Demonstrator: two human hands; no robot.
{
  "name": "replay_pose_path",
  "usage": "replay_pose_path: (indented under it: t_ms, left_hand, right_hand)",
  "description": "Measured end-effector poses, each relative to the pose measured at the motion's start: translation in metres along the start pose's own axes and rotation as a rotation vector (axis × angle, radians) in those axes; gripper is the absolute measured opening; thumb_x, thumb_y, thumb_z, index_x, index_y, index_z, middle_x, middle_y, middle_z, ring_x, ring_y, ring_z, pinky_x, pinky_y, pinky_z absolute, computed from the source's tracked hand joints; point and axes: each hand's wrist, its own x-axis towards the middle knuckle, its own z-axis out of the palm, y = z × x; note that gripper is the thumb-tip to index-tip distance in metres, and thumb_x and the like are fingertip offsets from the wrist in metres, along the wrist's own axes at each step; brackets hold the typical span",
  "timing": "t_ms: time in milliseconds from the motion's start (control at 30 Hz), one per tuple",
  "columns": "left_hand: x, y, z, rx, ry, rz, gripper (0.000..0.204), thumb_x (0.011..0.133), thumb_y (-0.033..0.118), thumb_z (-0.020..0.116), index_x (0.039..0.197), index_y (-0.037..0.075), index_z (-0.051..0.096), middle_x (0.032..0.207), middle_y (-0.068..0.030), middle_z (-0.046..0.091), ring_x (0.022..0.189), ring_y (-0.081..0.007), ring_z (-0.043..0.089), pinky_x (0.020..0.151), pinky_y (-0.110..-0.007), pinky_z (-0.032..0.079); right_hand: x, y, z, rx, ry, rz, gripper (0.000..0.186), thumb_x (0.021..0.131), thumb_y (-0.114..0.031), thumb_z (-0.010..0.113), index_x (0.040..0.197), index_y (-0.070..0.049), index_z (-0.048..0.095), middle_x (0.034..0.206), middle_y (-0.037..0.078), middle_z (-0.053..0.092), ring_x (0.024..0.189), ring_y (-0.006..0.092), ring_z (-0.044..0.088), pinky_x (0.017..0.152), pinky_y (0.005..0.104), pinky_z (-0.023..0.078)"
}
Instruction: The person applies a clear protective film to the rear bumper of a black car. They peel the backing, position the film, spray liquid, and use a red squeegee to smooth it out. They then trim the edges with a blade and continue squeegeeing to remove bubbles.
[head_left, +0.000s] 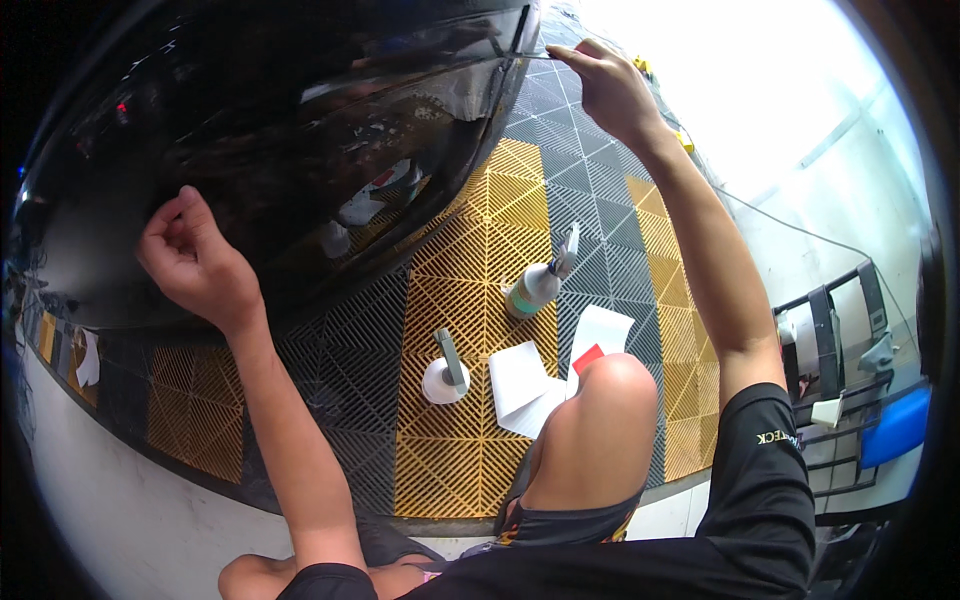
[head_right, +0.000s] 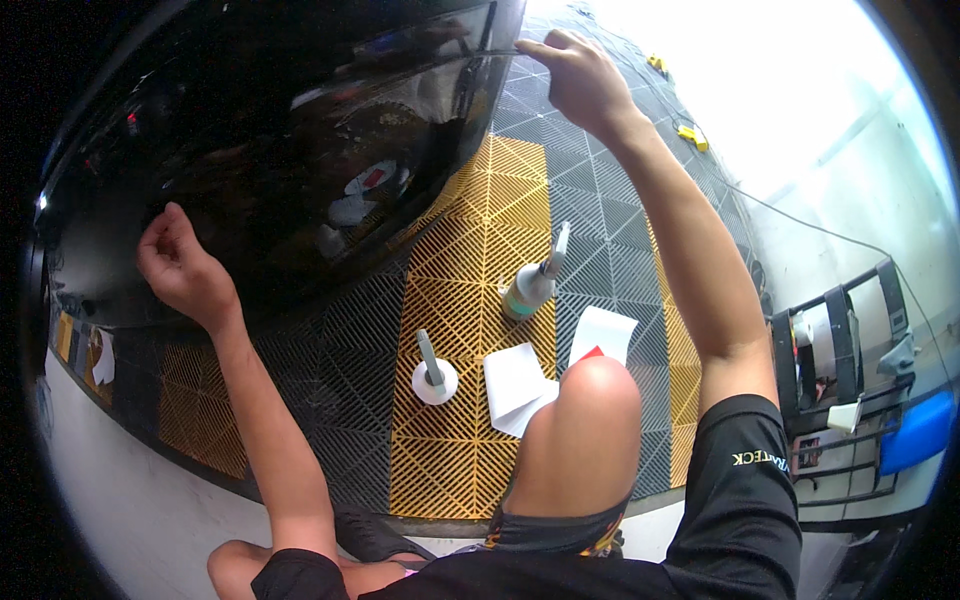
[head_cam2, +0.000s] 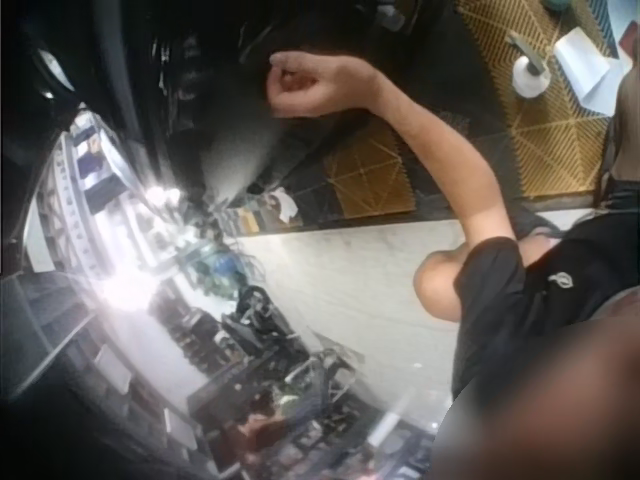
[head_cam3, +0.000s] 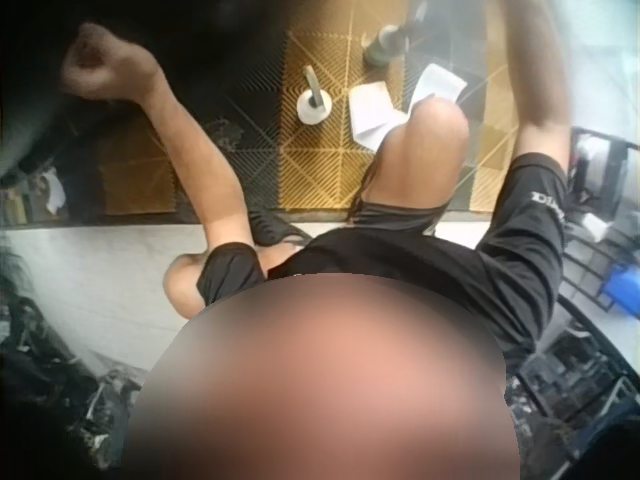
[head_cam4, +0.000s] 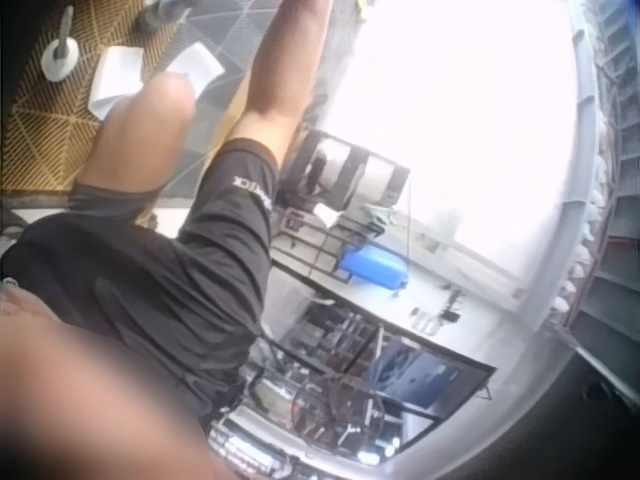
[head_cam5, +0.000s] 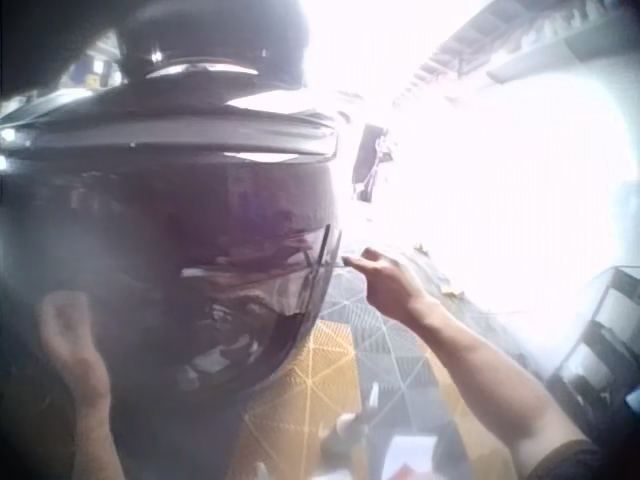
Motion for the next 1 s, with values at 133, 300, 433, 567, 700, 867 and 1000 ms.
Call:
replay_pose_path:
  t_ms: [133, 300, 433, 567, 700, 867, 1000]
  left_hand:
    - [0.003, -0.003, -0.004, 0.071, -0.007, -0.014, 0.036, 0.101, 0.032, 0.075, 0.107, -0.004, 0.070, 0.099, -0.0112, 0.067, 0.088, -0.0186, 0.063, 0.081, -0.030, 0.051]
    - [0.008, -0.011, -0.009, 0.104, -0.057, -0.060, 0.040, 0.102, 0.033, 0.072, 0.111, -0.006, 0.070, 0.100, -0.0133, 0.072, 0.083, -0.0170, 0.068, 0.072, -0.025, 0.053]
    - [0.010, -0.017, -0.010, 0.151, -0.047, 0.009, 0.038, 0.103, 0.033, 0.071, 0.113, -0.004, 0.071, 0.094, -0.0097, 0.072, 0.076, -0.0136, 0.065, 0.064, -0.024, 0.049]
    - [0.010, -0.017, -0.012, 0.198, -0.046, 0.000, 0.037, 0.103, 0.033, 0.070, 0.111, -0.003, 0.072, 0.095, -0.0095, 0.073, 0.076, -0.0135, 0.065, 0.064, -0.024, 0.048]
    - [0.010, -0.017, -0.013, 0.215, -0.061, 0.033, 0.037, 0.103, 0.033, 0.070, 0.110, -0.004, 0.072, 0.093, -0.0092, 0.072, 0.077, -0.0140, 0.065, 0.066, -0.025, 0.049]
    - [0.010, -0.016, -0.014, 0.206, -0.069, 0.059, 0.038, 0.103, 0.034, 0.071, 0.110, -0.004, 0.071, 0.093, -0.0091, 0.071, 0.075, -0.0141, 0.063, 0.065, -0.025, 0.049]
    - [0.009, -0.015, -0.013, 0.188, -0.068, 0.084, 0.041, 0.103, 0.036, 0.071, 0.111, -0.004, 0.070, 0.093, -0.0090, 0.070, 0.075, -0.0142, 0.063, 0.065, -0.025, 0.049]
  right_hand:
    - [-0.005, -0.012, 0.005, -0.018, 0.197, -0.061, 0.047, 0.089, 0.007, 0.065, 0.130, -0.014, 0.073, 0.096, 0.010, 0.072, 0.088, 0.0282, 0.071, 0.078, 0.0437, 0.058]
    - [-0.006, -0.015, 0.009, 0.175, 0.067, 0.154, 0.061, 0.077, 0.023, 0.044, 0.124, -0.001, 0.075, 0.102, 0.022, 0.070, 0.090, 0.0309, 0.067, 0.074, 0.0406, 0.062]
    - [-0.003, -0.004, 0.010, 0.231, 0.066, 0.121, 0.063, 0.075, 0.023, 0.044, 0.124, -0.002, 0.076, 0.102, 0.019, 0.071, 0.088, 0.0290, 0.068, 0.074, 0.0402, 0.062]
    - [-0.004, 0.009, 0.015, 0.251, 0.083, 0.107, 0.066, 0.075, 0.024, 0.043, 0.124, -0.004, 0.076, 0.102, 0.019, 0.071, 0.085, 0.0284, 0.068, 0.072, 0.0376, 0.063]
    - [-0.003, 0.019, 0.023, 0.247, 0.063, 0.105, 0.066, 0.075, 0.024, 0.042, 0.124, -0.004, 0.076, 0.101, 0.020, 0.072, 0.084, 0.0277, 0.069, 0.072, 0.0363, 0.063]
    - [0.004, 0.023, 0.016, 0.240, 0.065, 0.027, 0.063, 0.077, 0.023, 0.043, 0.124, -0.003, 0.076, 0.095, 0.018, 0.070, 0.083, 0.0251, 0.065, 0.071, 0.0353, 0.060]
    - [0.010, 0.021, 0.001, 0.184, 0.049, -0.037, 0.058, 0.079, 0.021, 0.047, 0.124, -0.003, 0.076, 0.092, 0.016, 0.068, 0.083, 0.0252, 0.062, 0.071, 0.0370, 0.058]
